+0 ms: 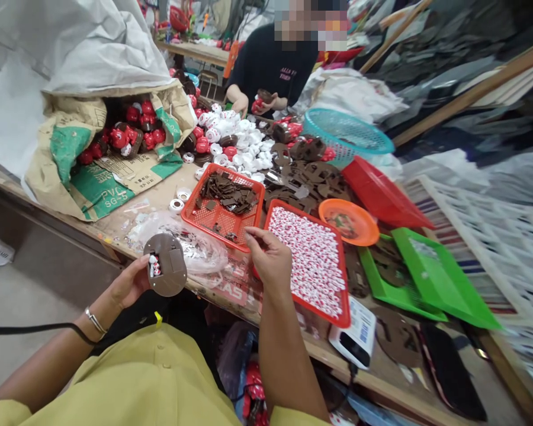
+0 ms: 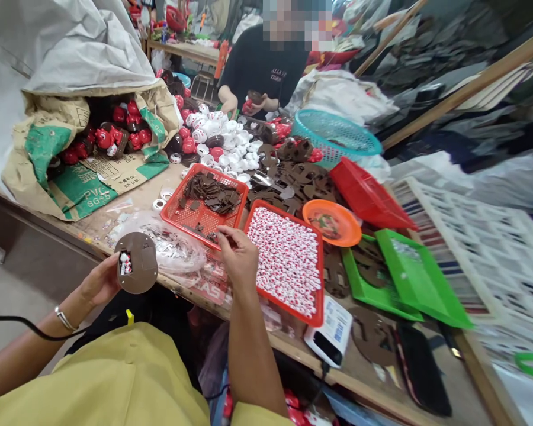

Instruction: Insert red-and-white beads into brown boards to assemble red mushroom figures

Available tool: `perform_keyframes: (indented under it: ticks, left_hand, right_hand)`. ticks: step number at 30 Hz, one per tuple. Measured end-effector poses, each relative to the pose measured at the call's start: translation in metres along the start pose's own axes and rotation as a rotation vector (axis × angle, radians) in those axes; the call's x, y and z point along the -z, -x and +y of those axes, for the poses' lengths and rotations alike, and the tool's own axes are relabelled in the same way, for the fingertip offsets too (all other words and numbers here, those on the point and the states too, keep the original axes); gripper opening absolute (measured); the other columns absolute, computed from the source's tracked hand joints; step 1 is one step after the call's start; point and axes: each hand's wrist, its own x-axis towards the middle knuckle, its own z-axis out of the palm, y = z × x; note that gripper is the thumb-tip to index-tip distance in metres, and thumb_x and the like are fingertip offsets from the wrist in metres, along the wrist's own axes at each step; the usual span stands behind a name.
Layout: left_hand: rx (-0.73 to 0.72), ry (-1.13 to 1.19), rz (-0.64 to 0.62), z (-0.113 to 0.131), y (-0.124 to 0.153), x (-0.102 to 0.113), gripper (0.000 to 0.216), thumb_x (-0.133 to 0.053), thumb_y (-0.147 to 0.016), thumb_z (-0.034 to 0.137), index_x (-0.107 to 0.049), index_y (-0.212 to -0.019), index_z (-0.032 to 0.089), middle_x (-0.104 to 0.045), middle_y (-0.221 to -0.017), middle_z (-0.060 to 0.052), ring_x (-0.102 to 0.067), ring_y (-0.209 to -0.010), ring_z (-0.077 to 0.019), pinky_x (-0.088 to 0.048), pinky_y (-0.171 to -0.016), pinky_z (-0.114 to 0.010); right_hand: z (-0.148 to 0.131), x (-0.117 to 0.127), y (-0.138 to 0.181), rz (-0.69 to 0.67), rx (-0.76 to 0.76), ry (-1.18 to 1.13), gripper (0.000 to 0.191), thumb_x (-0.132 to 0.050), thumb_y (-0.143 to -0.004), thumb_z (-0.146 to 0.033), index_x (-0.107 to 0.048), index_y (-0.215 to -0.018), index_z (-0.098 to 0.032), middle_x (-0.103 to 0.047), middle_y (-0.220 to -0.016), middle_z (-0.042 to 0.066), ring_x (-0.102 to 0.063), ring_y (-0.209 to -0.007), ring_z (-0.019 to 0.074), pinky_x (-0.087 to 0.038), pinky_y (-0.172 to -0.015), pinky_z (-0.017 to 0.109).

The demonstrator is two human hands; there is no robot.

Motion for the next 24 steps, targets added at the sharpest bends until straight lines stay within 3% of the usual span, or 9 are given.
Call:
perform_keyframes:
  ticks: [3, 7, 9, 24]
  left_hand:
    - [-0.009, 0.016, 0.001, 0.001, -0.002, -0.003, 0.023, -0.073, -0.078, 0.029, -0.070, -0.096, 0.015, -0.075, -0.090, -0.006, -0.070, -0.077, -0.0182, -0.055, -0.067, -0.025]
    - [-0.020, 0.005, 0.020, 0.002, -0.004, -0.009, 0.022, -0.076, -0.073, 0.028, -0.070, -0.091, 0.016, -0.075, -0.088, -0.005, -0.069, -0.076, -0.0181, -0.055, -0.064, -0.025]
    - [-0.027, -0.015, 0.037, 0.002, -0.004, -0.011, 0.020, -0.075, -0.073, 0.028, -0.069, -0.088, 0.015, -0.074, -0.086, -0.005, -0.069, -0.075, -0.0175, -0.054, -0.060, -0.023]
    - [-0.049, -0.101, 0.040, 0.002, -0.008, -0.003, 0.034, -0.073, -0.078, 0.034, -0.066, -0.104, 0.014, -0.073, -0.096, -0.009, -0.069, -0.082, -0.0213, -0.057, -0.072, -0.032]
  right_hand:
    - [0.003, -0.014, 0.005, -0.122, 0.058, 0.010, 0.018, -0.061, -0.085, -0.031, -0.074, -0.093, -0.021, -0.073, -0.090, 0.005, -0.067, -0.083, 0.0193, -0.052, -0.079, 0.033]
    - [0.015, -0.052, 0.021, -0.536, 0.162, 0.196, 0.020, -0.058, -0.085, -0.017, -0.074, -0.096, -0.020, -0.074, -0.097, 0.006, -0.067, -0.091, 0.0203, -0.051, -0.085, 0.033]
    - [0.023, -0.068, 0.026, -0.632, 0.177, 0.348, 0.022, -0.057, -0.082, -0.010, -0.074, -0.094, -0.018, -0.073, -0.097, 0.009, -0.066, -0.093, 0.0220, -0.049, -0.087, 0.034]
    - [0.045, -0.098, 0.030, -0.655, 0.240, 0.414, 0.018, -0.057, -0.080, -0.007, -0.073, -0.087, -0.015, -0.071, -0.093, 0.012, -0.065, -0.089, 0.0229, -0.049, -0.085, 0.035]
